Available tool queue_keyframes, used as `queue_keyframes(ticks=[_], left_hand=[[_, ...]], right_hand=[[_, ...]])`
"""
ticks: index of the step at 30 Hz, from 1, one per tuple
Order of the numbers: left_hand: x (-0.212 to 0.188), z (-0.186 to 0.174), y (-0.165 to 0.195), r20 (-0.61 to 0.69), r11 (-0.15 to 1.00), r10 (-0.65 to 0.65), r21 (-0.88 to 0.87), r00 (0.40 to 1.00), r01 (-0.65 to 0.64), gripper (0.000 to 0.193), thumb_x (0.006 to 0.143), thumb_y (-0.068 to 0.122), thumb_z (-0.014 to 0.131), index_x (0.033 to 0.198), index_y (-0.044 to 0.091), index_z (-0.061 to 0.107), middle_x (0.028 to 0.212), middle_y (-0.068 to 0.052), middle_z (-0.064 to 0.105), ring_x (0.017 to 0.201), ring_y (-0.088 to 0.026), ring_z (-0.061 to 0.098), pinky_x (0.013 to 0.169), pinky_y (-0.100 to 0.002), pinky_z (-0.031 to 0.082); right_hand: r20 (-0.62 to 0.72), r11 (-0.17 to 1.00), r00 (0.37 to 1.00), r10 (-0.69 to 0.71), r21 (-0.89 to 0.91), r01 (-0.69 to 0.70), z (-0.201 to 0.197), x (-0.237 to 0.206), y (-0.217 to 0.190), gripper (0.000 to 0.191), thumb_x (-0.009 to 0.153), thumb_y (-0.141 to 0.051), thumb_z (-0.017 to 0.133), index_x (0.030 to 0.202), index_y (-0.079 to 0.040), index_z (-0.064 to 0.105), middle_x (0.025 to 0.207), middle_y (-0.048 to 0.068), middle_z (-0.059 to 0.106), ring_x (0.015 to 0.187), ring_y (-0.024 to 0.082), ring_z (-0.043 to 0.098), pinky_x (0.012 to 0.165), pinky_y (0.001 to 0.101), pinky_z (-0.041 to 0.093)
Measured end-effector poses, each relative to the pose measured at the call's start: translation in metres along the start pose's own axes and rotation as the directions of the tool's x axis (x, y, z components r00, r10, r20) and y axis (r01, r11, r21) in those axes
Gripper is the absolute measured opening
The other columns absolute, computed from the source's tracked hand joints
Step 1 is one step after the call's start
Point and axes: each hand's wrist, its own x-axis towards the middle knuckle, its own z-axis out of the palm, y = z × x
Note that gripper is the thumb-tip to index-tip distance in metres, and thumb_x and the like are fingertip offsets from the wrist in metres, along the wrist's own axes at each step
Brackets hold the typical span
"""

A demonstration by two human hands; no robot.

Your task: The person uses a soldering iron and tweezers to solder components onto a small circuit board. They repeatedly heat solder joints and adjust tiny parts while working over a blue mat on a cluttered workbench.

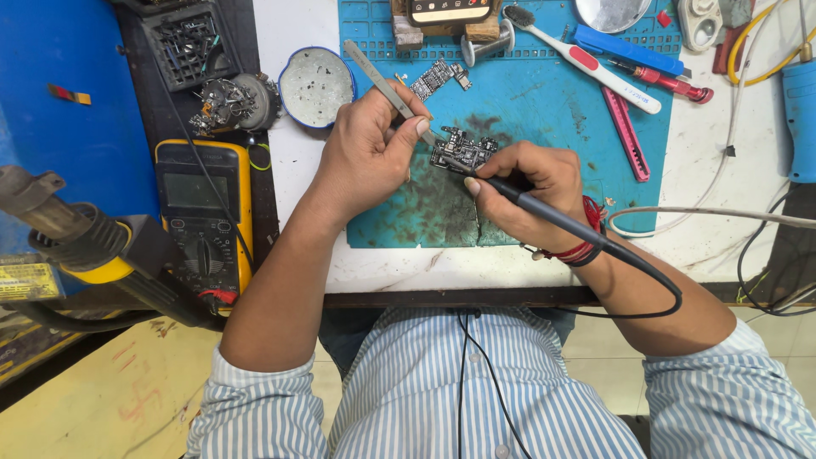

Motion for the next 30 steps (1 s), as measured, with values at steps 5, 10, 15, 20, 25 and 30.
queue_keyframes(ticks=[5,10,15,20,25,30], left_hand=[[-0.0002,0.0008,-0.0016,-0.002,1.0,0.016,-0.006,1.0,-0.016,0.004,0.102,0.006,0.063,0.104,0.003,0.061,0.067,0.003,0.062,0.054,-0.001,0.055,0.048,-0.022,0.042],[-0.0002,0.0012,-0.0021,-0.013,0.999,0.048,0.026,0.999,-0.047,0.004,0.103,0.005,0.064,0.105,0.003,0.062,0.069,0.002,0.061,0.054,-0.002,0.051,0.048,-0.023,0.038],[-0.0006,0.0,0.0002,0.005,1.0,0.0,0.004,1.0,0.0,0.003,0.103,0.006,0.062,0.105,0.003,0.062,0.064,0.003,0.059,0.051,-0.001,0.052,0.046,-0.021,0.037],[-0.0002,0.0004,0.0013,0.004,1.0,0.002,-0.024,1.0,-0.001,0.004,0.102,0.006,0.062,0.104,0.003,0.061,0.065,0.004,0.06,0.052,-0.001,0.055,0.047,-0.021,0.042],[-0.0006,-0.0003,0.0005,0.004,1.0,0.007,-0.009,1.0,-0.007,0.003,0.102,0.006,0.062,0.104,0.003,0.061,0.064,0.004,0.059,0.052,0.0,0.052,0.047,-0.021,0.038],[-0.0004,0.0005,-0.0002,-0.001,1.0,0.017,0.02,1.0,-0.017,0.003,0.103,0.006,0.063,0.104,0.003,0.062,0.065,0.003,0.058,0.052,-0.001,0.049,0.047,-0.022,0.036]], right_hand=[[0.009,1.0,1.0,-0.009,-0.015,0.009,-0.0004,0.0003,-0.0004,0.015,0.088,-0.006,0.081,0.091,-0.002,0.067,0.074,0.004,0.067,0.061,0.007,0.059,0.055,0.0243,0.044],[0.022,1.0,1.0,-0.015,-0.001,0.015,-0.0007,0.0012,-0.0012,0.014,0.087,-0.006,0.081,0.09,-0.002,0.067,0.073,0.004,0.067,0.06,0.008,0.059,0.054,0.0244,0.043],[0.022,1.0,1.0,-0.011,-0.003,0.011,-0.0014,0.0015,-0.0015,0.015,0.088,-0.006,0.081,0.089,-0.002,0.067,0.073,0.004,0.067,0.059,0.008,0.058,0.054,0.0248,0.043],[0.009,1.0,1.0,-0.024,-0.017,0.024,-0.0011,0.0015,-0.0005,0.015,0.087,-0.007,0.081,0.089,-0.002,0.067,0.074,0.005,0.066,0.059,0.008,0.057,0.055,0.0251,0.042],[0.009,1.0,1.0,-0.03,-0.008,0.03,-0.0009,0.001,0.0007,0.015,0.087,-0.006,0.081,0.089,-0.002,0.066,0.074,0.005,0.067,0.06,0.008,0.058,0.055,0.0251,0.043],[0.008,1.0,1.0,-0.027,0.0,0.027,-0.0011,0.0003,0.0018,0.015,0.087,-0.005,0.081,0.089,-0.002,0.066,0.074,0.005,0.067,0.06,0.009,0.058,0.055,0.025,0.043]])
